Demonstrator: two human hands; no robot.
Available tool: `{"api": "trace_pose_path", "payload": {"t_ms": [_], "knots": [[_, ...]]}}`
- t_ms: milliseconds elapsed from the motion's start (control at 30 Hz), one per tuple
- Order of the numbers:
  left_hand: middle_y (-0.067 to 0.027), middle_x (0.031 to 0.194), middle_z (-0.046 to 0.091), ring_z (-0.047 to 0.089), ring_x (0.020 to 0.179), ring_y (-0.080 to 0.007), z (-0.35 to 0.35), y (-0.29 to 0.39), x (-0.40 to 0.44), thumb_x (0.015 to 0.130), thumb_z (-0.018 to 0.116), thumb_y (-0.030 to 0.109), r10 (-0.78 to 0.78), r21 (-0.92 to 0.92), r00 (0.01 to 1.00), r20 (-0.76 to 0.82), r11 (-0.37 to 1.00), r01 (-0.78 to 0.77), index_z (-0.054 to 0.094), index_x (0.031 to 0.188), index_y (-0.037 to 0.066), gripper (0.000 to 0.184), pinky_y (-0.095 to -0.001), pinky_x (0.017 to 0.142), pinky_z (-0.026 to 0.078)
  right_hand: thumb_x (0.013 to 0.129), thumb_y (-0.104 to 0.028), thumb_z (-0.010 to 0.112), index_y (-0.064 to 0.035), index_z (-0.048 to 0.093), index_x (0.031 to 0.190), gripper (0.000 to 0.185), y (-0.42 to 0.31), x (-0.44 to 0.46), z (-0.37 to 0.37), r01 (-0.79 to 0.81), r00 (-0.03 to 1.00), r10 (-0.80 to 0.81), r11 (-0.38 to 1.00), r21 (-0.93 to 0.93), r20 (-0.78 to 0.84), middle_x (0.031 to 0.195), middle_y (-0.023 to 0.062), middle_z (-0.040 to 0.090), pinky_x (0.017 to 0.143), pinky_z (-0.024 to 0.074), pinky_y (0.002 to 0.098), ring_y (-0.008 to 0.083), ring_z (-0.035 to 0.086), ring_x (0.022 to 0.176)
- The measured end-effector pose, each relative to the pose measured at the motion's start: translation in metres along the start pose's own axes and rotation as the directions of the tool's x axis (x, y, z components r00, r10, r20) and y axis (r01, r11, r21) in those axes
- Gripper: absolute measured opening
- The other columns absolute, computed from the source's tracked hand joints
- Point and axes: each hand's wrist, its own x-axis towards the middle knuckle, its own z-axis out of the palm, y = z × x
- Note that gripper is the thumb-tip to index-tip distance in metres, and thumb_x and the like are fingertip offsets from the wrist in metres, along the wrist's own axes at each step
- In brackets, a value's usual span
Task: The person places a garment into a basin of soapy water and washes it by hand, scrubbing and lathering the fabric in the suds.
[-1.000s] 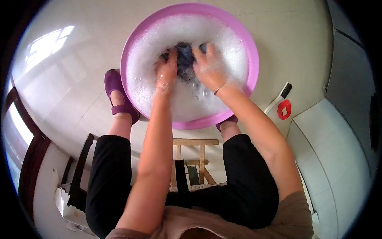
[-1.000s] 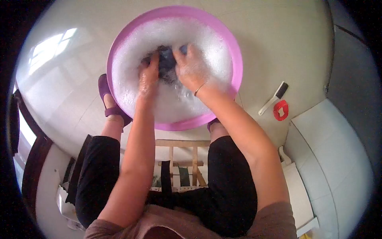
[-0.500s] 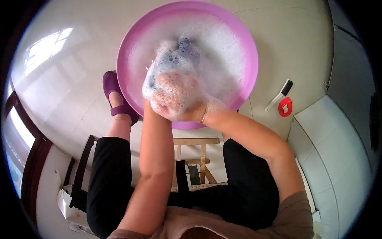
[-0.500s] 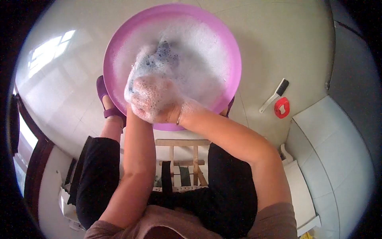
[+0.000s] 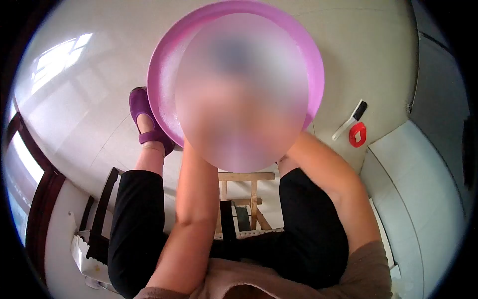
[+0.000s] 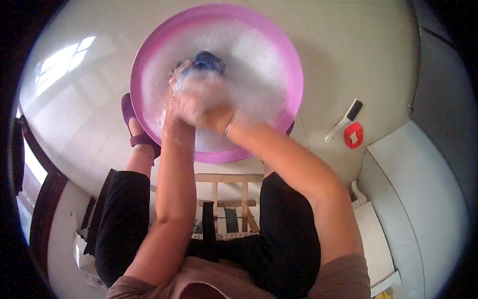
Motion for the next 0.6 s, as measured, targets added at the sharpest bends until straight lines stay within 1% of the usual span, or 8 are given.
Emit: {"api": "trace_pose_path", "payload": {"t_ms": [67,200,267,367,433,467,500,600], "knots": [[-0.0099,0.104,0.062,0.059,0.097,-0.0228,-0.018,-0.012,0.024,0.086,0.057,0.030,-0.001,0.074,0.999,-0.043,0.997,0.004,0.059,0.109,0.003,0.035,-0.0358,0.087,0.048,0.076,-0.019,0.058,-0.0127,0.063,0.079,0.008,0.042,0.002,0.000,0.096,0.995,-0.077,0.939,-0.331,0.071,0.077,0.0050,0.059,0.061,0.0498,0.0404,0.0252,0.059,0.072],[-0.0097,0.100,0.063,0.059,0.093,-0.0264,0.006,-0.002,0.008,0.081,0.061,0.022,0.056,0.252,0.998,-0.019,0.966,-0.050,0.058,0.109,-0.003,0.037,-0.0345,0.087,0.044,0.082,-0.014,0.050,-0.0088,0.062,0.084,0.013,0.078,-0.014,0.006,-0.359,0.927,0.371,0.852,-0.381,-0.045,0.082,0.0127,0.060,0.070,0.0491,0.0426,0.0324,0.059,0.079],[-0.0095,0.104,0.062,0.057,0.097,-0.0241,0.008,-0.005,0.014,0.080,0.062,0.023,0.330,0.716,0.942,-0.055,0.670,-0.193,0.057,0.111,-0.004,0.041,-0.0327,0.089,0.042,0.081,-0.008,0.049,-0.0034,0.057,0.109,0.029,0.054,-0.031,0.006,-0.180,0.950,0.302,0.734,-0.655,0.078,0.091,0.0196,0.060,0.080,0.0469,0.0448,0.0352,0.058,0.088],[-0.0090,0.107,0.061,0.055,0.100,-0.0228,-0.023,-0.020,0.042,0.081,0.063,0.029,0.437,0.802,0.899,0.040,0.522,-0.289,0.055,0.115,-0.005,0.048,-0.0297,0.091,0.040,0.081,-0.004,0.046,0.0003,0.061,0.091,0.019,0.081,-0.046,0.022,-0.239,0.903,0.342,0.903,-0.358,0.260,0.093,0.0214,0.060,0.076,0.0488,0.0438,0.0347,0.059,0.088],[-0.0099,0.109,0.059,0.055,0.101,-0.0229,-0.034,-0.012,0.042,0.084,0.061,0.029,0.331,0.666,0.941,0.074,0.686,-0.294,0.055,0.114,-0.004,0.045,-0.0319,0.092,0.040,0.079,-0.004,0.048,0.0020,0.060,0.078,0.014,0.109,-0.031,0.019,-0.352,0.540,0.605,0.794,-0.496,0.586,0.093,0.0213,0.061,0.070,0.0500,0.0447,0.0344,0.060,0.088],[-0.0103,0.110,0.058,0.053,0.104,-0.0229,-0.040,-0.009,0.044,0.083,0.062,0.028,0.197,0.437,0.979,0.044,0.878,-0.196,0.055,0.114,-0.003,0.044,-0.0330,0.093,0.039,0.079,-0.005,0.049,0.0020,0.061,0.079,0.014,0.113,-0.030,0.014,-0.080,0.565,0.512,0.815,-0.574,0.647,0.095,0.0205,0.061,0.066,0.0508,0.0449,0.0340,0.060,0.091],[-0.0107,0.112,0.058,0.052,0.107,-0.0229,-0.041,-0.008,0.047,0.083,0.063,0.027,0.055,0.171,0.997,0.054,0.983,-0.064,0.055,0.114,-0.002,0.043,-0.0342,0.094,0.039,0.079,-0.005,0.049,0.0020,0.061,0.079,0.014,0.103,-0.030,0.013,-0.082,0.565,0.518,0.810,-0.581,0.642,0.095,0.0205,0.061,0.066,0.0508,0.0449,0.0340,0.060,0.091],[-0.0104,0.107,0.059,0.055,0.101,-0.0224,-0.003,0.006,0.033,0.084,0.064,0.031,-0.040,0.179,0.998,-0.049,0.983,0.048,0.056,0.112,0.002,0.042,-0.0347,0.086,0.044,0.076,-0.010,0.053,-0.0049,0.062,0.079,0.011,0.045,-0.026,0.016,-0.085,0.934,0.242,0.865,-0.495,0.261,0.097,0.0168,0.061,0.074,0.0492,0.0458,0.0333,0.058,0.092]]}}
